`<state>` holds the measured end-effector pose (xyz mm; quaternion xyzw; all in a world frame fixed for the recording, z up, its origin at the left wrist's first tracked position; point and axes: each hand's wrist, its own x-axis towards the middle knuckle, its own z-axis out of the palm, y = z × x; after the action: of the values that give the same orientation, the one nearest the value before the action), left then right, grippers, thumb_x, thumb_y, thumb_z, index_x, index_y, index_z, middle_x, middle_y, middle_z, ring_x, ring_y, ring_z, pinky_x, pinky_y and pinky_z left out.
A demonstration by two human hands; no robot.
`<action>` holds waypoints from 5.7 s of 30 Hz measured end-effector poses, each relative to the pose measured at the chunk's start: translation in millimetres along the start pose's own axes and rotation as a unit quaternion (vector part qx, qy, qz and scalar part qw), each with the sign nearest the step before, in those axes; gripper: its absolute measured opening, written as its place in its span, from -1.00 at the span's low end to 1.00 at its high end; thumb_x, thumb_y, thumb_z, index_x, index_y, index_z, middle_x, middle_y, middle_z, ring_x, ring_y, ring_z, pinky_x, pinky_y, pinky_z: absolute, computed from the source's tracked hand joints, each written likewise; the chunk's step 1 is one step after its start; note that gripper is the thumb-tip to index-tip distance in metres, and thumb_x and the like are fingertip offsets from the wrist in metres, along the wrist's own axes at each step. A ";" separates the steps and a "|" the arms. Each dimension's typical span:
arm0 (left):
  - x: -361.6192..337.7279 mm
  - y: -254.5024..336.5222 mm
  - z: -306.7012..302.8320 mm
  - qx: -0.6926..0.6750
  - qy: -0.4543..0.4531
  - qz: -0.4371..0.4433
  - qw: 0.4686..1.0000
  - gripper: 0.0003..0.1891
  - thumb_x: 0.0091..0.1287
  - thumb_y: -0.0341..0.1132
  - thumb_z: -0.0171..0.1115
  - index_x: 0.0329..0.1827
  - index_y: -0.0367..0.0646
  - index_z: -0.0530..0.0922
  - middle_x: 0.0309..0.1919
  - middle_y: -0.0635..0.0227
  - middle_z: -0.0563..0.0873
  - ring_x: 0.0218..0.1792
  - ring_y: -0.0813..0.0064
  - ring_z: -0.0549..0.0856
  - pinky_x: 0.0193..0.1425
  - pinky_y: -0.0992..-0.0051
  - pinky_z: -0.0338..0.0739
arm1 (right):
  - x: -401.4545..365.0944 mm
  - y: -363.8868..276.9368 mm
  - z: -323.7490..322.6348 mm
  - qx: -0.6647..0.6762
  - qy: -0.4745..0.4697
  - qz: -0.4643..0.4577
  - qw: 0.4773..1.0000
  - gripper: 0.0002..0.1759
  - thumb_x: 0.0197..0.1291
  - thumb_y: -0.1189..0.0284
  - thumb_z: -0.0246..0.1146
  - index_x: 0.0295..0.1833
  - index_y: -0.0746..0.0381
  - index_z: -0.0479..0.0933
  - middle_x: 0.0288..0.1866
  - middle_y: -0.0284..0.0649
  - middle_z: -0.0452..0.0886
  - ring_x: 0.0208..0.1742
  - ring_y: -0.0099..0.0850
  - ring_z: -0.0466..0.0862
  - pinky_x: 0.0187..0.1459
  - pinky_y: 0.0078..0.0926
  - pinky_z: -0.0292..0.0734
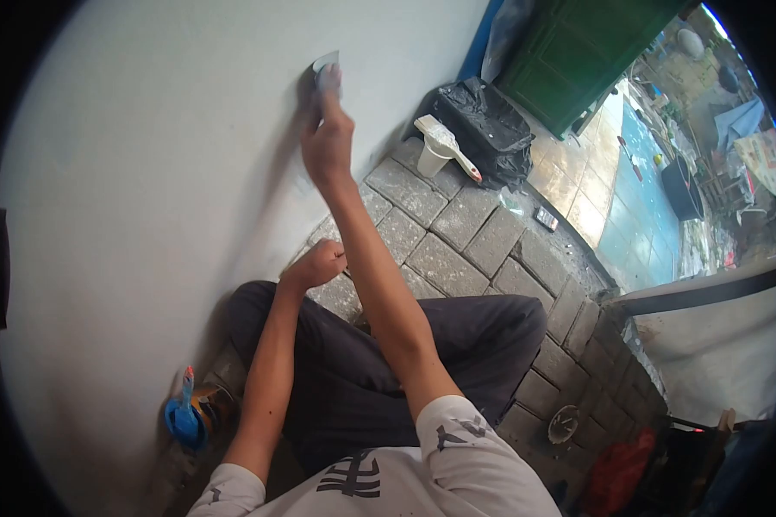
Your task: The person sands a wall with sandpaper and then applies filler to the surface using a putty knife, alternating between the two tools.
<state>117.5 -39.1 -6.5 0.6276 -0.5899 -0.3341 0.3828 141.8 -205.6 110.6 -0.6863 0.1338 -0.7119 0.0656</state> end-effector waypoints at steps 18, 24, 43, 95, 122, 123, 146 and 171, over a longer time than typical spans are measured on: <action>-1.4 12.0 -5.2 0.012 0.003 -0.060 0.998 -0.68 0.37 -0.29 0.17 -0.40 -0.46 0.54 -0.60 -0.11 0.54 -0.57 0.45 0.44 -0.36 0.23 0.45 | -22.1 -12.1 -22.6 0.044 -0.122 0.330 0.935 -0.57 0.50 0.53 0.11 0.42 0.40 0.44 -0.42 0.19 0.60 -0.54 -0.42 0.40 -0.41 -0.36 0.44; 1.2 -13.8 5.2 0.030 0.033 -0.029 0.999 -0.61 0.42 -0.23 0.05 -0.40 -0.43 0.60 -0.40 -0.22 0.68 -0.27 -0.19 0.71 -0.09 0.03 0.56 | -55.8 -16.5 -13.6 0.050 -0.058 0.288 0.955 -0.57 0.50 0.51 0.09 0.41 0.42 0.42 -0.06 0.31 0.67 -0.10 -0.01 0.74 -0.08 -0.28 0.59; 0.7 -13.7 6.7 0.041 0.051 0.016 0.998 -0.60 0.35 -0.15 0.31 -0.45 -0.39 0.61 -0.51 -0.19 0.61 -0.49 -0.12 0.65 -0.33 0.11 0.50 | -47.0 -4.5 -11.1 0.016 -0.091 0.332 0.939 -0.62 0.53 0.44 0.05 0.29 0.44 0.52 -0.43 0.14 0.61 -0.54 -0.25 0.42 -0.39 -0.24 0.37; -0.3 -18.9 5.8 0.056 -0.033 -0.080 0.995 -0.59 0.50 -0.08 0.11 -0.20 -0.34 0.66 -0.16 -0.18 0.73 -0.05 -0.21 0.69 0.06 -0.02 0.54 | -7.1 -27.7 -25.6 0.034 -0.131 0.268 0.954 -0.55 0.47 0.58 0.09 0.43 0.41 0.42 -0.32 0.22 0.69 -0.48 -0.11 0.69 -0.35 -0.26 0.55; -3.5 -42.9 13.9 0.127 -0.106 -0.142 0.976 -0.59 0.46 -0.07 0.19 0.07 -0.24 0.72 -0.25 -0.11 0.76 -0.19 -0.03 0.74 -0.01 0.14 0.57 | 20.7 -2.9 -20.2 0.025 -0.140 0.244 0.959 -0.55 0.53 0.52 0.00 0.43 0.50 0.33 -0.26 0.35 0.67 -0.20 0.20 0.73 -0.20 -0.14 0.58; 0.4 -41.0 10.6 0.159 -0.139 -0.180 0.961 -0.59 0.46 -0.07 0.19 0.08 -0.24 0.72 -0.22 -0.10 0.77 -0.16 -0.02 0.74 0.01 0.15 0.57 | 18.6 -2.8 -23.3 0.024 -0.139 0.246 0.959 -0.55 0.53 0.52 0.00 0.43 0.50 0.33 -0.26 0.35 0.67 -0.20 0.20 0.73 -0.20 -0.14 0.58; -3.6 -45.0 11.1 0.102 -0.098 -0.117 0.983 -0.62 0.40 -0.11 0.22 0.09 -0.18 0.73 -0.09 -0.09 0.78 -0.03 -0.06 0.75 0.12 0.14 0.61 | -7.2 -7.8 -20.1 0.025 -0.113 0.313 0.943 -0.58 0.51 0.54 0.04 0.40 0.46 0.40 -0.21 0.35 0.67 -0.19 0.12 0.73 -0.19 -0.24 0.56; -1.5 -44.7 13.1 0.125 -0.126 -0.137 0.974 -0.64 0.34 -0.20 0.20 0.08 -0.17 0.73 -0.03 -0.06 0.78 0.05 -0.07 0.73 0.24 0.08 0.58 | -16.6 -35.2 -9.9 0.051 -0.086 0.227 0.969 -0.62 0.54 0.52 0.07 0.36 0.42 0.48 -0.42 0.11 0.62 -0.53 -0.38 0.45 -0.38 -0.39 0.44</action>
<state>127.7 -38.2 -51.9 0.6984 -0.5788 -0.3834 0.1739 135.9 -166.3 104.4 -0.6924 0.2435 -0.6226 0.2714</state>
